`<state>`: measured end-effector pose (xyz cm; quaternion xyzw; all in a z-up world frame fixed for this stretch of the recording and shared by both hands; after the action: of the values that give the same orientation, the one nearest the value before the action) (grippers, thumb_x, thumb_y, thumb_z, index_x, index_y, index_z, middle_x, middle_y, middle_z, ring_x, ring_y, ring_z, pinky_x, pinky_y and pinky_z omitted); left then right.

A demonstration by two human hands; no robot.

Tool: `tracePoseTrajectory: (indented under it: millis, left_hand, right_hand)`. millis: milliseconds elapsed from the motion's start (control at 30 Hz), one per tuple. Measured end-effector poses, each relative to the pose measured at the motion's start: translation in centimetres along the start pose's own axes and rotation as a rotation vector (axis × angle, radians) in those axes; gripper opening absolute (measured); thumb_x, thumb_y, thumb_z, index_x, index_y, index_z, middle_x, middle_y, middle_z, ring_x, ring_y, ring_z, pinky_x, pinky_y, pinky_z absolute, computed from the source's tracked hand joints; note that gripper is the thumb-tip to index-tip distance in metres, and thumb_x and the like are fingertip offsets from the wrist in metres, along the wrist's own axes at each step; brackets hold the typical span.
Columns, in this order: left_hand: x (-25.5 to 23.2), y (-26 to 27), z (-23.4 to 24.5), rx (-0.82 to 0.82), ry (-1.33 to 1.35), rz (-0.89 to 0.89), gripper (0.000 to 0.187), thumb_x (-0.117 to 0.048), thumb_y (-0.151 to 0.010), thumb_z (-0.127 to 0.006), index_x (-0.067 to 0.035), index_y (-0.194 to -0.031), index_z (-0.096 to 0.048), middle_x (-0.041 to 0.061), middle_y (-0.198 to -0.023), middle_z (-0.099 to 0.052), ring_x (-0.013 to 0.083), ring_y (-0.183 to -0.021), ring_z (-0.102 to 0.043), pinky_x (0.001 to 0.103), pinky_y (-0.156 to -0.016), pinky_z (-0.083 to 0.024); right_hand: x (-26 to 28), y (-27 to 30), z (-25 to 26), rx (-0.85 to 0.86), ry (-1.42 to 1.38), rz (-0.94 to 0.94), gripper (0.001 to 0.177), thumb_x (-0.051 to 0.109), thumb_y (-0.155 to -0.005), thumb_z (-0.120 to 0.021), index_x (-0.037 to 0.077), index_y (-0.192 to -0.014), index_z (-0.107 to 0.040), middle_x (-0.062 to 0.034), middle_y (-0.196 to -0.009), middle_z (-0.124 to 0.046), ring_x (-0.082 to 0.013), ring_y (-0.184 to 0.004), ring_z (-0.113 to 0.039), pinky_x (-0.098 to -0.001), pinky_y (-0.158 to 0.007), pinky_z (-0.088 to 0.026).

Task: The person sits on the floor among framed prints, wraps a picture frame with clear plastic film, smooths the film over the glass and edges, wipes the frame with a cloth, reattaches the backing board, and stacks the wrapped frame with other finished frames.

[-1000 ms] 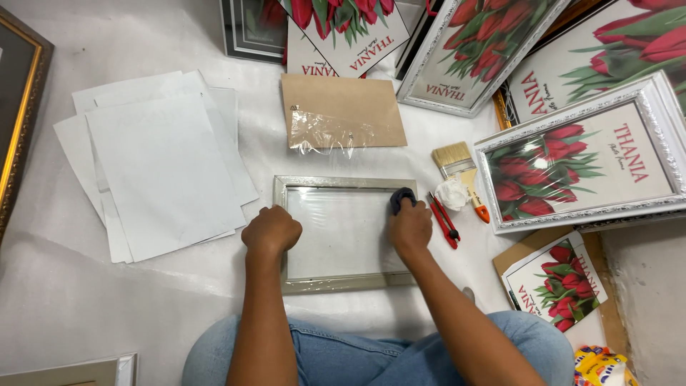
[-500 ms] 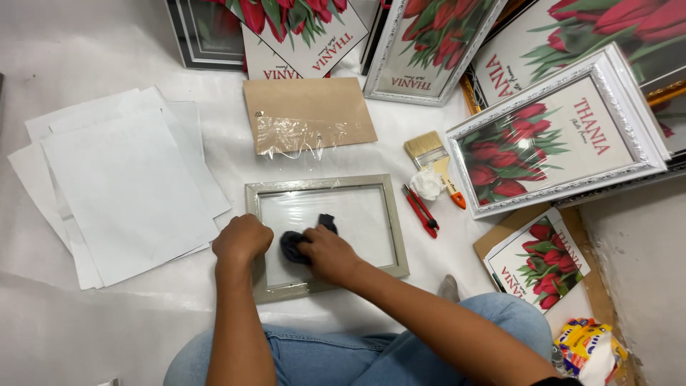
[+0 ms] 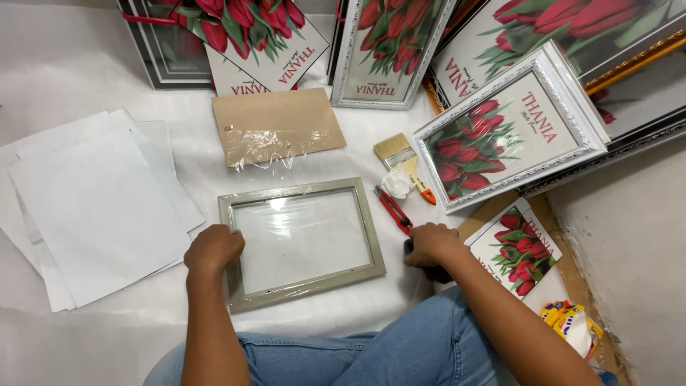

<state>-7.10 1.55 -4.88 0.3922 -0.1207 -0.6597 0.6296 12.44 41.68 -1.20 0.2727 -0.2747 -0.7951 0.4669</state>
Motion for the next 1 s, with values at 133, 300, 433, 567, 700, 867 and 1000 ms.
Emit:
tracePoseTrajectory:
  millis: [133, 300, 433, 567, 700, 867, 1000]
  left_hand:
    - [0.1, 0.6, 1.3, -0.120, 0.054, 0.017, 0.061, -0.042, -0.092, -0.051, 0.003, -0.130, -0.070, 0.029, -0.116, -0.074, 0.0479, -0.113, -0.069, 0.062, -0.091, -0.054]
    - [2.1, -2.7, 0.9, -0.329, 0.109, 0.083, 0.067, -0.046, -0.094, -0.055, 0.000, -0.142, -0.059, 0.027, -0.123, -0.067, 0.0487, -0.114, -0.066, 0.066, -0.089, -0.052]
    - [2.5, -2.6, 0.5, -0.362, 0.162, 0.114, 0.067, -0.045, -0.093, -0.058, -0.001, -0.144, -0.055, 0.027, -0.125, -0.064, 0.0504, -0.117, -0.064, 0.068, -0.093, -0.050]
    - [2.1, -2.3, 0.2, -0.317, 0.175, 0.108, 0.073, -0.048, -0.093, -0.057, 0.001, -0.147, -0.048, 0.027, -0.129, -0.060, 0.0493, -0.118, -0.063, 0.064, -0.093, -0.052]
    - [0.7, -0.5, 1.6, -0.293, 0.217, 0.079, 0.072, -0.041, -0.096, -0.057, 0.006, -0.149, -0.043, 0.030, -0.132, -0.058, 0.0493, -0.122, -0.060, 0.063, -0.096, -0.050]
    - [-3.7, 2.6, 3.3, -0.372, 0.242, -0.082, 0.064, -0.031, -0.099, -0.057, 0.009, -0.146, -0.044, 0.029, -0.124, -0.061, 0.0494, -0.122, -0.059, 0.062, -0.100, -0.049]
    - [-9.6, 4.8, 1.0, -0.259, 0.498, -0.477, 0.051, -0.024, -0.097, -0.061, -0.001, -0.142, -0.056, 0.027, -0.113, -0.072, 0.0432, -0.099, -0.073, 0.050, -0.081, -0.058]
  right_hand:
    - [0.0, 1.1, 6.7, -0.226, -0.360, -0.024, 0.058, 0.037, -0.089, -0.065, 0.002, -0.135, -0.066, -0.0323, -0.129, -0.067, -0.0506, -0.127, -0.060, -0.0615, -0.102, -0.050]
    - [-2.9, -5.5, 7.3, -0.440, -0.503, -0.072, 0.056, 0.035, -0.091, -0.063, 0.008, -0.140, -0.062, -0.0284, -0.127, -0.066, -0.0479, -0.124, -0.062, -0.0607, -0.098, -0.053]
    - [-1.2, -9.5, 5.4, -0.435, -0.506, -0.024, 0.063, 0.031, -0.089, -0.060, 0.014, -0.150, -0.056, -0.0288, -0.135, -0.057, -0.0504, -0.124, -0.060, -0.0591, -0.096, -0.053]
    - [1.1, -9.5, 5.2, -0.376, -0.477, -0.041, 0.064, 0.028, -0.091, -0.060, 0.013, -0.153, -0.052, -0.0298, -0.137, -0.051, -0.0520, -0.125, -0.059, -0.0622, -0.097, -0.052]
    - [-0.7, -12.3, 4.2, -0.448, -0.479, -0.105, 0.054, 0.023, -0.092, -0.061, 0.011, -0.144, -0.061, -0.0257, -0.125, -0.055, -0.0494, -0.115, -0.065, -0.0587, -0.090, -0.056]
    - [1.6, -7.8, 8.3, -0.611, -0.651, 0.028, 0.045, 0.034, -0.091, -0.067, 0.009, -0.128, -0.071, -0.0239, -0.109, -0.073, -0.0439, -0.106, -0.070, -0.0521, -0.083, -0.057]
    - [9.1, 0.4, 10.1, -0.306, -1.509, 0.382, 0.040, 0.017, -0.088, -0.076, -0.007, -0.115, -0.058, -0.0074, -0.077, -0.064, -0.0155, -0.062, -0.065, -0.0222, -0.049, -0.050]
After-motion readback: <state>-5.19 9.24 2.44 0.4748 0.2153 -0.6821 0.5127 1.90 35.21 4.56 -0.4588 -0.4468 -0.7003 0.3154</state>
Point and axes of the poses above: each hand's wrist, its own y-axis away from the middle knuckle, its own z-axis out of the back of the hand, x = y × z, the point moved 9 cm from there along -y, towards the middle knuckle
